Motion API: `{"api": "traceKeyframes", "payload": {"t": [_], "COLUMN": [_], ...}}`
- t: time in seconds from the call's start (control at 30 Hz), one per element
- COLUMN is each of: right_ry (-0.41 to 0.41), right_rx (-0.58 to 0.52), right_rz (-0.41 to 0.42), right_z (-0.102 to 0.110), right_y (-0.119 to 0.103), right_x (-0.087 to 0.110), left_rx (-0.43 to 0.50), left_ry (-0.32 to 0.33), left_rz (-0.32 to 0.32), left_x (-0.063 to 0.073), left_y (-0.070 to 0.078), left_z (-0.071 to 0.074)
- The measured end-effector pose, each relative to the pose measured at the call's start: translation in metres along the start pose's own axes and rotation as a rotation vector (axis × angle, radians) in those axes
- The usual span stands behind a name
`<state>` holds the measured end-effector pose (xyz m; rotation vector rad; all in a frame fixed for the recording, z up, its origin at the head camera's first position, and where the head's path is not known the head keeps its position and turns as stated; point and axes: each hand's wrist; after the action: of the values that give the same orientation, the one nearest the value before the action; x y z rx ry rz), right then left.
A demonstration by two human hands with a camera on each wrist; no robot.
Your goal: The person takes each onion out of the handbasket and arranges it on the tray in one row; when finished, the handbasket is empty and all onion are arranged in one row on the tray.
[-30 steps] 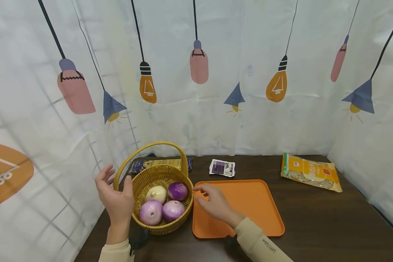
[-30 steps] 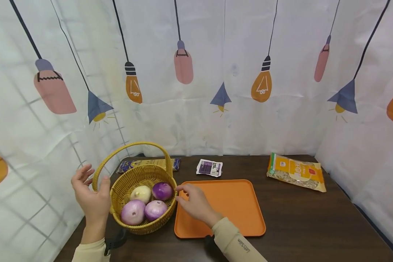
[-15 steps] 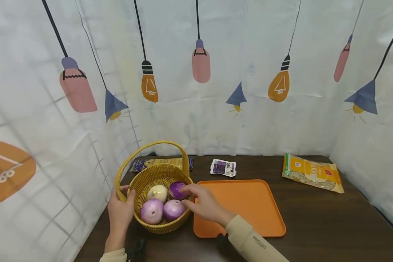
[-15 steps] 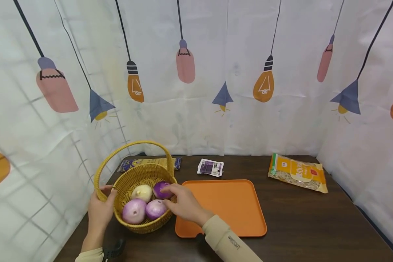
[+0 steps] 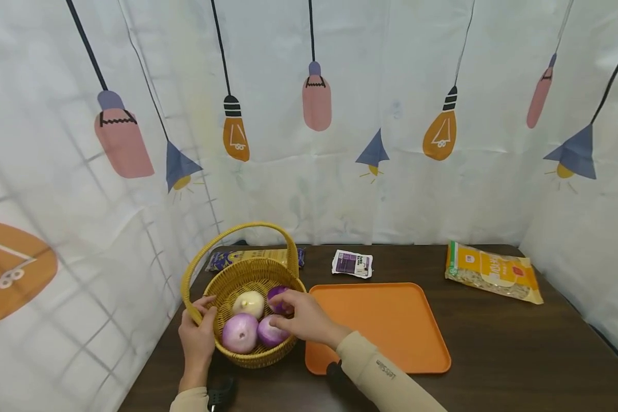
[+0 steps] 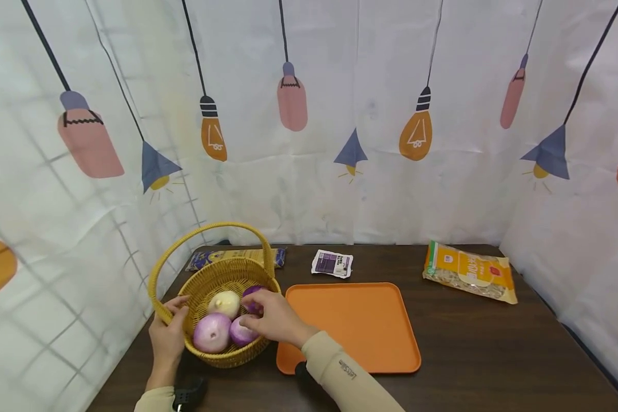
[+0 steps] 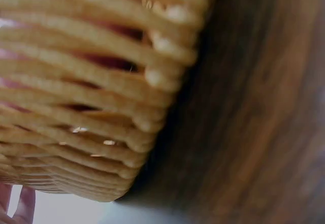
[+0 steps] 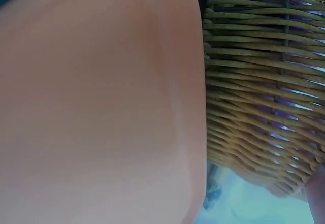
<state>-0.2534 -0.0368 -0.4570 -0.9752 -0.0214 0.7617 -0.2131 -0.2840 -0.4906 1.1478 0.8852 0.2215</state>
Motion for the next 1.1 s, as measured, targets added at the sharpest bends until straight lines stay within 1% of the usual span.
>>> {"api": "traceKeyframes", "payload": {"t": [0.1,0.13,0.2,0.3,0.4,0.43,0.53,0.6,0.67,0.77,0.97,1.1], "right_ry": [-0.02,-0.031,-0.056,-0.107,-0.152,-0.163,-0.197,-0.224,-0.252,-0.285,-0.325,-0.329], "right_rx": [0.02,0.042,0.114,0.279,0.387,0.404,0.386,0.37,0.357,0.37,0.415,0.451], "right_rz": [-0.003,0.001,0.016,0.053,0.068,0.066,0.035,0.009,-0.026,-0.062,-0.097,-0.103], "right_z": [-0.001,-0.001,0.0,0.001,0.001,0.001,0.0,-0.001,-0.001,-0.001,0.0,0.0], "right_y": [0.001,0.0,-0.002,-0.004,-0.005,-0.006,-0.009,-0.011,-0.013,-0.015,-0.018,-0.02], "right_x": [-0.002,-0.003,-0.004,-0.005,-0.004,-0.005,-0.007,-0.008,-0.01,-0.012,-0.014,-0.015], "left_rx": [0.038,0.039,0.043,0.037,0.034,0.034,0.038,0.037,0.028,0.023,0.001,0.013], "left_ry": [-0.007,-0.012,-0.02,-0.036,-0.04,-0.041,-0.039,-0.038,-0.04,-0.038,-0.028,-0.026], "left_rz": [0.004,0.008,0.004,0.0,-0.004,-0.007,-0.016,-0.028,-0.028,-0.03,-0.017,-0.022], "left_x": [0.0,-0.001,-0.001,-0.001,0.001,0.002,0.007,0.009,0.01,0.009,0.004,0.004], "left_y": [-0.005,-0.01,-0.01,-0.009,0.002,0.007,0.023,0.027,0.028,0.02,-0.007,-0.011], "left_z": [-0.002,-0.003,-0.003,-0.004,-0.003,-0.002,0.002,0.004,0.005,0.004,0.001,0.0]}}
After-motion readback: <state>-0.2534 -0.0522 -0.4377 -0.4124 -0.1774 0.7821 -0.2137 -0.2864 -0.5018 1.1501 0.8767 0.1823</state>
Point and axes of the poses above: each hand's wrist, its own x-axis away from the middle knuckle, its own z-axis out of the back of the hand, y = z × x, and after that the axes turned 3 degrees about -z, right-handed
